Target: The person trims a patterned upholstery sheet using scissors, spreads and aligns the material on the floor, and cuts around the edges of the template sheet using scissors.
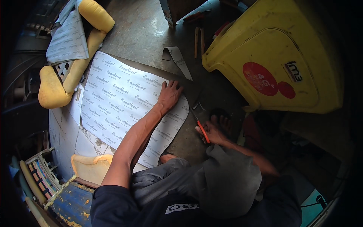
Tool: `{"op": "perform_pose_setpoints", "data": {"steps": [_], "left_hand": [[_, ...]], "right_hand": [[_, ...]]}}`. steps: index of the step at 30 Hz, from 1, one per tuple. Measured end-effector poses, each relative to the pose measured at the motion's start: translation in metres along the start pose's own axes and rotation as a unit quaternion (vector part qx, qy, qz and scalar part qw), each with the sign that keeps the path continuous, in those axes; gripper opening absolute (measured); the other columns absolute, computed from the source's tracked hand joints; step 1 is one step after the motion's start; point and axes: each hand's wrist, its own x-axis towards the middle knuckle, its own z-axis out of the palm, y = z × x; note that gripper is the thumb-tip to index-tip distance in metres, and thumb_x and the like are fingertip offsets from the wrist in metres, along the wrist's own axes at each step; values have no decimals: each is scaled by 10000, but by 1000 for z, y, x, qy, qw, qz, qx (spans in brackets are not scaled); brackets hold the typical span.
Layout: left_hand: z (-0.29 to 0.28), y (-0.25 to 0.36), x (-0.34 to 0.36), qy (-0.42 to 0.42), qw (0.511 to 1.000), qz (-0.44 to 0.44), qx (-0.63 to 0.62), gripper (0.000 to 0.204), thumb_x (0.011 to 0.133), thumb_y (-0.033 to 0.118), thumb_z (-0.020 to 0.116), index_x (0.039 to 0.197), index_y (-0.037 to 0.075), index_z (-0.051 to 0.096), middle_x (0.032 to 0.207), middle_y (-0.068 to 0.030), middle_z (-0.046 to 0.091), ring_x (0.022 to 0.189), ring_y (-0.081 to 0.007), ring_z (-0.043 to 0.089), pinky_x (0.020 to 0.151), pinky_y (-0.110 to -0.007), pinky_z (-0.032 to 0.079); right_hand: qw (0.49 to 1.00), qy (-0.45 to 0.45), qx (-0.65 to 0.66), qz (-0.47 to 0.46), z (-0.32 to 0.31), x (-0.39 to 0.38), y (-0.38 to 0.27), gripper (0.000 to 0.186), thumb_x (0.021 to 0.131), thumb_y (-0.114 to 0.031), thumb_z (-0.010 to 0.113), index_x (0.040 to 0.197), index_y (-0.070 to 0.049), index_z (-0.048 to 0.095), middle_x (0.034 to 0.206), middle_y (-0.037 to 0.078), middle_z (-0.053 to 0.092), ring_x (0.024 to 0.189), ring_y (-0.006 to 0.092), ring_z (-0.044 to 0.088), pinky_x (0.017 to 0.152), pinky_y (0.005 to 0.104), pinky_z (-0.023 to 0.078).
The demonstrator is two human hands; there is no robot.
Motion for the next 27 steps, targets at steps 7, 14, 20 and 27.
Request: {"op": "perform_pose_setpoints", "data": {"steps": [7, 14, 20, 27], "left_hand": [[12, 19, -23, 80, 993, -84, -27, 318, 875, 116, 521, 1180, 115, 609, 1206, -150, 535, 1229, -311, 466, 1020, -504, 351], [52, 30, -43, 133, 983, -119, -39, 378, 840, 140, 568, 1217, 134, 595, 1300, -151, 488, 1342, -336, 381, 1130, -580, 246], [58, 21, -52, 142, 969, -192, -58, 425, 901, 227, 561, 1321, 164, 540, 1480, -149, 381, 1462, -338, 246, 1140, -697, 126], [55, 15, -58, 118, 970, -198, -73, 464, 940, 319, 523, 1382, 175, 522, 1575, -140, 294, 1502, -337, 175, 1130, -718, 97]], "right_hand": [[881, -145, 450, 20, 16, 4, -11, 528, 957, -521, 610, 1098, -36, 455, 775, 28, 542, 608, 86, 564, 544, 221, 507], [910, -156, 384, 19, 17, 0, -25, 534, 982, -553, 540, 1115, -41, 460, 847, 41, 552, 728, 116, 590, 670, 269, 534], [951, -123, 278, 57, 6, -8, -43, 610, 983, -611, 480, 1189, -38, 466, 873, 41, 560, 790, 121, 609, 730, 263, 523], [993, -77, 54, 77, 4, -11, -54, 618, 990, -637, 419, 1218, -69, 503, 878, 76, 630, 807, 165, 656, 765, 318, 521]]}}
